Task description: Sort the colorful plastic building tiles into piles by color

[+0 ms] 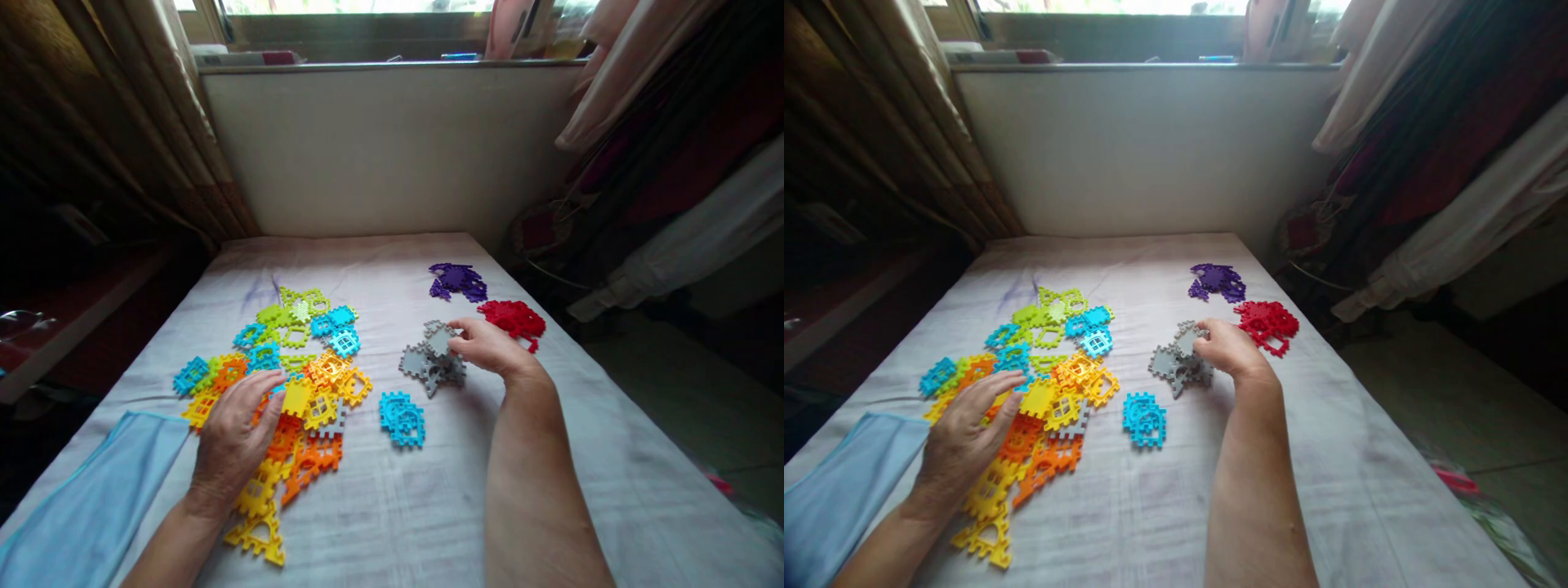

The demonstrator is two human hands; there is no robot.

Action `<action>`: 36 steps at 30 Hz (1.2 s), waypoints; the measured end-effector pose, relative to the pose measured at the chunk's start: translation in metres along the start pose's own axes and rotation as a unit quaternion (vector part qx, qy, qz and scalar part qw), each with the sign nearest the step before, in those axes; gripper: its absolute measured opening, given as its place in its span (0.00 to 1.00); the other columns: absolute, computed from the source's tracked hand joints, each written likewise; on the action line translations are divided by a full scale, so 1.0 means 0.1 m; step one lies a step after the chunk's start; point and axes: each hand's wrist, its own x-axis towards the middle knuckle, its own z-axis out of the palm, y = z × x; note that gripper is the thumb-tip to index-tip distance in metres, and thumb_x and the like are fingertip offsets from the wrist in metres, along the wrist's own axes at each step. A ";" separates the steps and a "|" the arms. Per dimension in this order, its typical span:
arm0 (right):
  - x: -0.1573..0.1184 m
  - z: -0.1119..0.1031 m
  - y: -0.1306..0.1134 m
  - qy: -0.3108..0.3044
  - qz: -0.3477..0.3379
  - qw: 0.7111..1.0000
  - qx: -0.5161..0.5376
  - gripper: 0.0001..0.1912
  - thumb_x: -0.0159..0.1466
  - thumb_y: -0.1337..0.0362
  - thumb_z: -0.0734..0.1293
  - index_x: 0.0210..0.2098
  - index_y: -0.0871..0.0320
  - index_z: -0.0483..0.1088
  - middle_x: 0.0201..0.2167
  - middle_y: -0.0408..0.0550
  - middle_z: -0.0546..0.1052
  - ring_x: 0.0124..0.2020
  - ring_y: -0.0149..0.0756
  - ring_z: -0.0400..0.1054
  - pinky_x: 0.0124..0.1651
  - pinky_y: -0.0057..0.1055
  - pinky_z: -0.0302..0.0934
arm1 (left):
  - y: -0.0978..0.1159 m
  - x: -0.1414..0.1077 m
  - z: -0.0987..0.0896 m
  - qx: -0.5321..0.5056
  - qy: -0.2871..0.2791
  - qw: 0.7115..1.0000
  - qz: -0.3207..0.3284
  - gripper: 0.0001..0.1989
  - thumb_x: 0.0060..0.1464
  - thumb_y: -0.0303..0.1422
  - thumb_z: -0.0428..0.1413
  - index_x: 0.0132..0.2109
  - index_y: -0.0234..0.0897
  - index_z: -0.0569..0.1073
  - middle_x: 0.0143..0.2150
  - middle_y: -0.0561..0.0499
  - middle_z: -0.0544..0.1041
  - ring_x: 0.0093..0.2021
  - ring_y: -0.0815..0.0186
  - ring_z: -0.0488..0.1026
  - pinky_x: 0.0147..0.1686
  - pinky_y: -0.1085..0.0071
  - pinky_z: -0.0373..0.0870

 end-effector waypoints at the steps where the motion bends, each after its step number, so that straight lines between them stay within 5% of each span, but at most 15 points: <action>1: 0.02 0.02 0.01 -0.006 0.001 1.000 -0.003 0.25 0.59 0.68 0.64 0.56 0.59 0.73 0.33 0.48 0.82 0.32 0.36 0.73 0.35 0.27 0.61 | -0.08 -0.07 -0.05 0.015 0.016 1.000 -0.002 0.12 0.64 0.39 0.51 0.49 0.42 0.75 0.48 0.48 0.81 0.50 0.60 0.77 0.55 0.60 0.70; 7: 0.10 0.11 0.12 -0.009 0.040 0.999 -0.015 0.24 0.60 0.60 0.66 0.55 0.58 0.74 0.35 0.50 0.82 0.34 0.38 0.75 0.39 0.28 0.64 | -0.43 -0.41 -0.25 0.079 0.075 0.993 -0.050 0.12 0.64 0.37 0.49 0.46 0.40 0.75 0.44 0.47 0.81 0.46 0.60 0.78 0.51 0.63 0.72; 13: 0.00 0.07 0.05 0.033 0.061 0.994 -0.082 0.27 0.63 0.50 0.64 0.57 0.57 0.73 0.49 0.56 0.80 0.49 0.47 0.75 0.50 0.37 0.65 | -0.59 -0.57 -0.17 0.068 0.094 0.989 -0.093 0.13 0.64 0.38 0.49 0.45 0.39 0.76 0.44 0.47 0.82 0.45 0.60 0.78 0.50 0.62 0.73; 19: -0.24 0.27 -0.10 0.102 -0.009 0.982 -0.157 0.28 0.63 0.52 0.65 0.61 0.56 0.69 0.61 0.58 0.71 0.60 0.52 0.66 0.58 0.43 0.62 | -0.65 -0.58 -0.10 0.043 0.083 0.987 -0.128 0.15 0.62 0.41 0.49 0.44 0.38 0.77 0.44 0.46 0.82 0.46 0.59 0.77 0.52 0.60 0.72; 23: -0.45 0.44 -0.40 0.166 -0.098 0.965 -0.176 0.20 0.65 0.59 0.64 0.56 0.51 0.74 0.62 0.54 0.70 0.62 0.50 0.63 0.60 0.46 0.58 | -0.59 -0.56 -0.08 0.034 0.067 0.989 -0.124 0.15 0.62 0.40 0.48 0.43 0.39 0.77 0.45 0.46 0.82 0.49 0.59 0.77 0.55 0.59 0.71; 29: -0.42 0.84 -1.24 0.073 -0.348 0.915 -0.191 0.16 0.69 0.61 0.60 0.48 0.47 0.77 0.61 0.45 0.72 0.63 0.42 0.59 0.62 0.41 0.54 | -0.57 -0.54 -0.07 -0.001 0.066 0.988 -0.140 0.15 0.61 0.40 0.48 0.42 0.39 0.77 0.44 0.46 0.82 0.47 0.59 0.77 0.53 0.61 0.72; 32: -0.24 1.02 -1.49 0.044 -0.354 0.902 -0.242 0.16 0.70 0.59 0.59 0.47 0.48 0.78 0.62 0.46 0.70 0.64 0.43 0.57 0.59 0.40 0.55 | -0.60 -0.54 -0.07 -0.017 0.074 0.985 -0.157 0.15 0.60 0.40 0.48 0.41 0.38 0.77 0.43 0.45 0.82 0.46 0.59 0.78 0.52 0.60 0.72; 36: -0.05 1.06 -1.52 0.045 -0.269 0.920 -0.283 0.18 0.70 0.58 0.57 0.46 0.51 0.78 0.60 0.51 0.71 0.61 0.44 0.60 0.56 0.39 0.58 | -0.61 -0.54 -0.07 -0.038 0.081 0.981 -0.170 0.15 0.60 0.39 0.48 0.40 0.38 0.77 0.43 0.45 0.82 0.46 0.59 0.78 0.52 0.60 0.73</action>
